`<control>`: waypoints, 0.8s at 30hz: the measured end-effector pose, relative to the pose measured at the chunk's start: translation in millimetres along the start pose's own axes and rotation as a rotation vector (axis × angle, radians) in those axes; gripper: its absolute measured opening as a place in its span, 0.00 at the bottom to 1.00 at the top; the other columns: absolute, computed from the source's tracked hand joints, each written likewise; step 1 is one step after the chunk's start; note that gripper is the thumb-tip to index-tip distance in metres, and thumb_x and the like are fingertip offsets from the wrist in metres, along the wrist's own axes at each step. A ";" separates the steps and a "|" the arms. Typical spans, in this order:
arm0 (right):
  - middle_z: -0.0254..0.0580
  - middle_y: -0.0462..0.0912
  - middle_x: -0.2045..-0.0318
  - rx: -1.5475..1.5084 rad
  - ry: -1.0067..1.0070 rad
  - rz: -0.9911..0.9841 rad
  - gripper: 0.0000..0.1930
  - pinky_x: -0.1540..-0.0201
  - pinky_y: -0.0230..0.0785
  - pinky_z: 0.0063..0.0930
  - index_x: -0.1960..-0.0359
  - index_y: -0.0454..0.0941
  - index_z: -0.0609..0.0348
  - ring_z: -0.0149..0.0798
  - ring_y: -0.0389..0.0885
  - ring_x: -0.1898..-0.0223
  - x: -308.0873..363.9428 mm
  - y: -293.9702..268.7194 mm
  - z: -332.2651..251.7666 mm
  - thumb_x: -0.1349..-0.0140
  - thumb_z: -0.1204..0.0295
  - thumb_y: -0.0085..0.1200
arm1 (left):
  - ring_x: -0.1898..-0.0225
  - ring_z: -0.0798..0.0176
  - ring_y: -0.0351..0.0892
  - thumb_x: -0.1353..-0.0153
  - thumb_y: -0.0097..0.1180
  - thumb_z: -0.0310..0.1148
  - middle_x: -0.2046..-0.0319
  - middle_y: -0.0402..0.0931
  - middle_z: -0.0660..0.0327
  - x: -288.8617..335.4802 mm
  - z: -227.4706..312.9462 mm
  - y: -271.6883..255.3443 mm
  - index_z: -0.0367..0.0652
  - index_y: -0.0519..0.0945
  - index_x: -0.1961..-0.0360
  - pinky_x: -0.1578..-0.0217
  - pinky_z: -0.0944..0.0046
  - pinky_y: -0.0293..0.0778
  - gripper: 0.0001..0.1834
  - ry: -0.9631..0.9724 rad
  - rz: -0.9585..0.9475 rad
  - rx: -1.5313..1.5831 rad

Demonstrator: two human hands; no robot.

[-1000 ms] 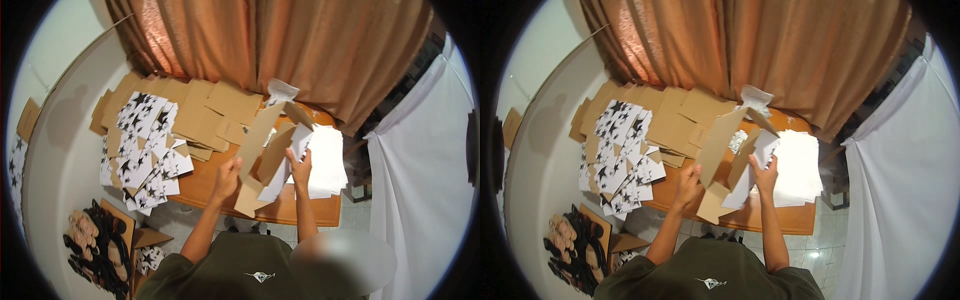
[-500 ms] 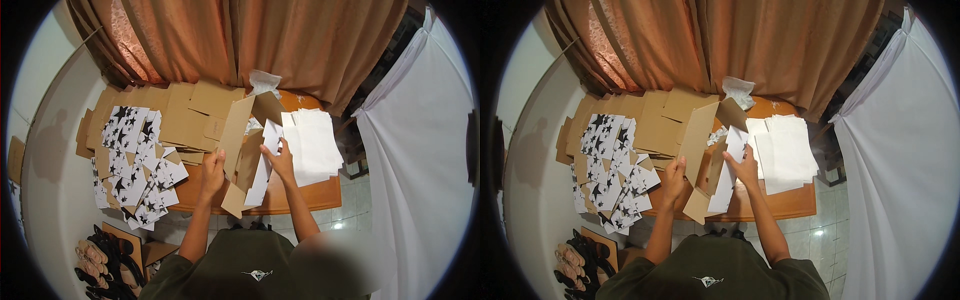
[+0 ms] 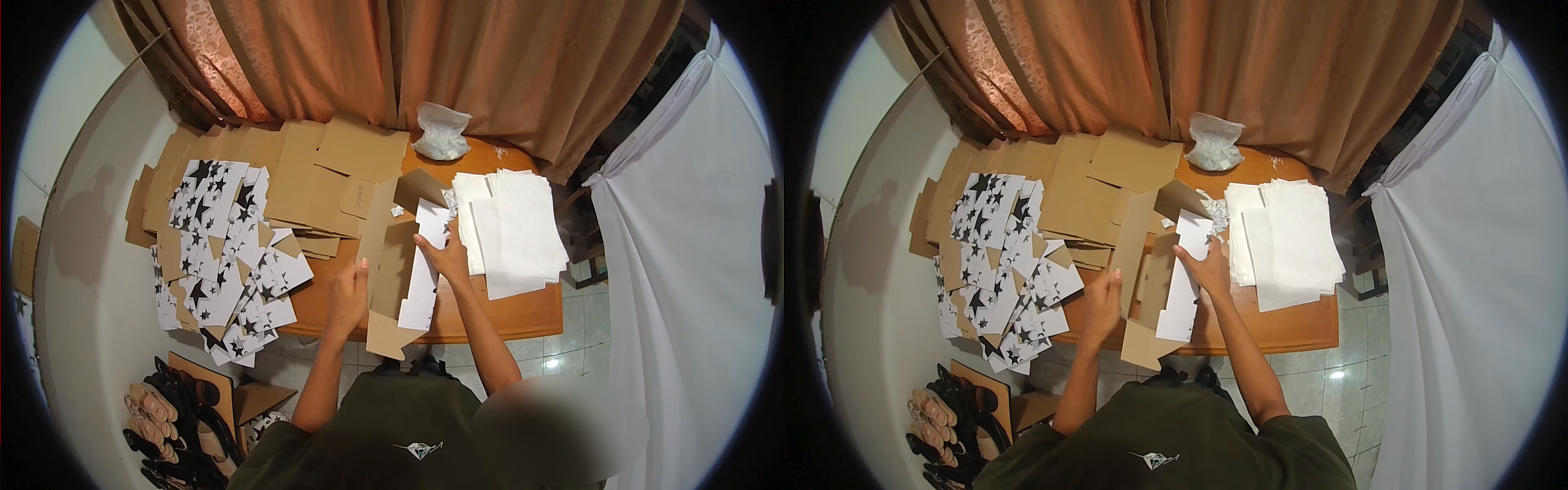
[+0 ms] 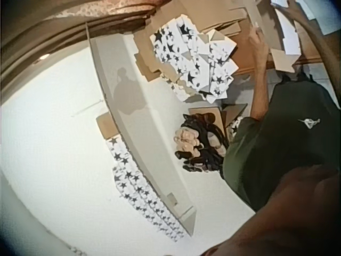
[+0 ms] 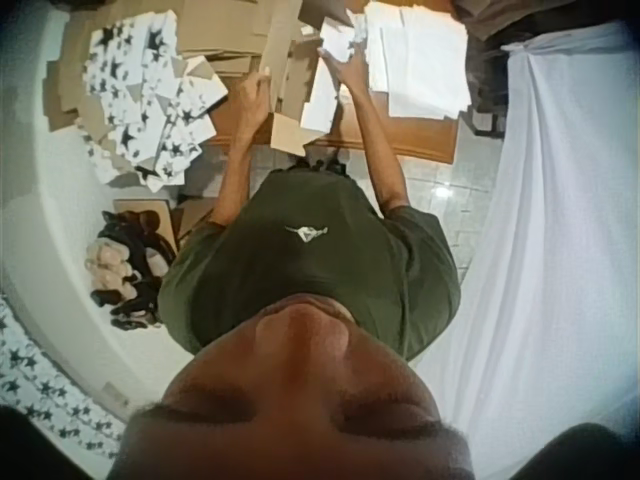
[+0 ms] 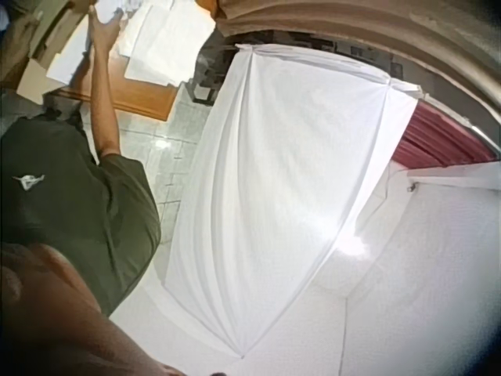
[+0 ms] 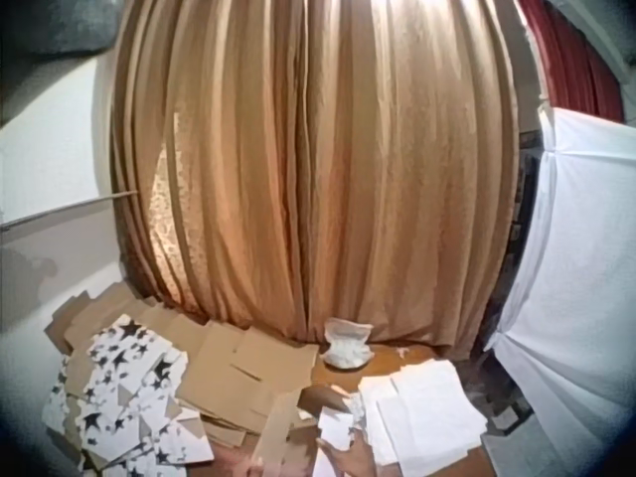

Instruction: The recorder assembles cardboard shoeboxes by folding the pre-cut pieces and then placing paper liners inside the finished boxes.

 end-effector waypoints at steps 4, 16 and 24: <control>0.71 0.80 0.48 0.235 0.052 0.054 0.57 0.45 0.74 0.48 0.32 0.59 0.67 0.64 0.81 0.46 6.3 -13.1 7.6 0.51 0.31 0.63 | 0.64 0.37 0.81 0.23 0.40 0.37 0.64 0.80 0.37 -1.7 -37.0 40.0 0.35 0.67 0.32 0.61 0.47 0.73 0.24 0.203 0.121 -0.036; 0.73 0.69 0.38 -0.007 -0.255 0.043 0.52 0.33 0.62 0.47 0.31 0.57 0.71 0.64 0.69 0.35 29.0 7.8 64.3 0.48 0.48 0.72 | 0.46 0.35 0.77 0.29 0.45 0.31 0.42 0.73 0.40 1.2 -47.8 107.5 0.55 0.51 0.22 0.49 0.44 0.76 0.35 0.137 -0.141 -0.333; 0.71 0.72 0.42 0.159 -0.263 0.006 0.52 0.40 0.70 0.50 0.30 0.59 0.66 0.66 0.75 0.41 30.5 11.9 48.3 0.50 0.49 0.72 | 0.44 0.30 0.76 0.36 0.56 0.32 0.37 0.67 0.35 5.3 -74.8 125.1 0.71 0.54 0.23 0.48 0.40 0.77 0.43 0.067 -0.270 -0.446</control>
Point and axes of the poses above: each hand's wrist, its own x-axis away from the middle knuckle, its own y-axis out of the palm, z = x × y, the point moved 9 cm from there along -x, towards the middle knuckle
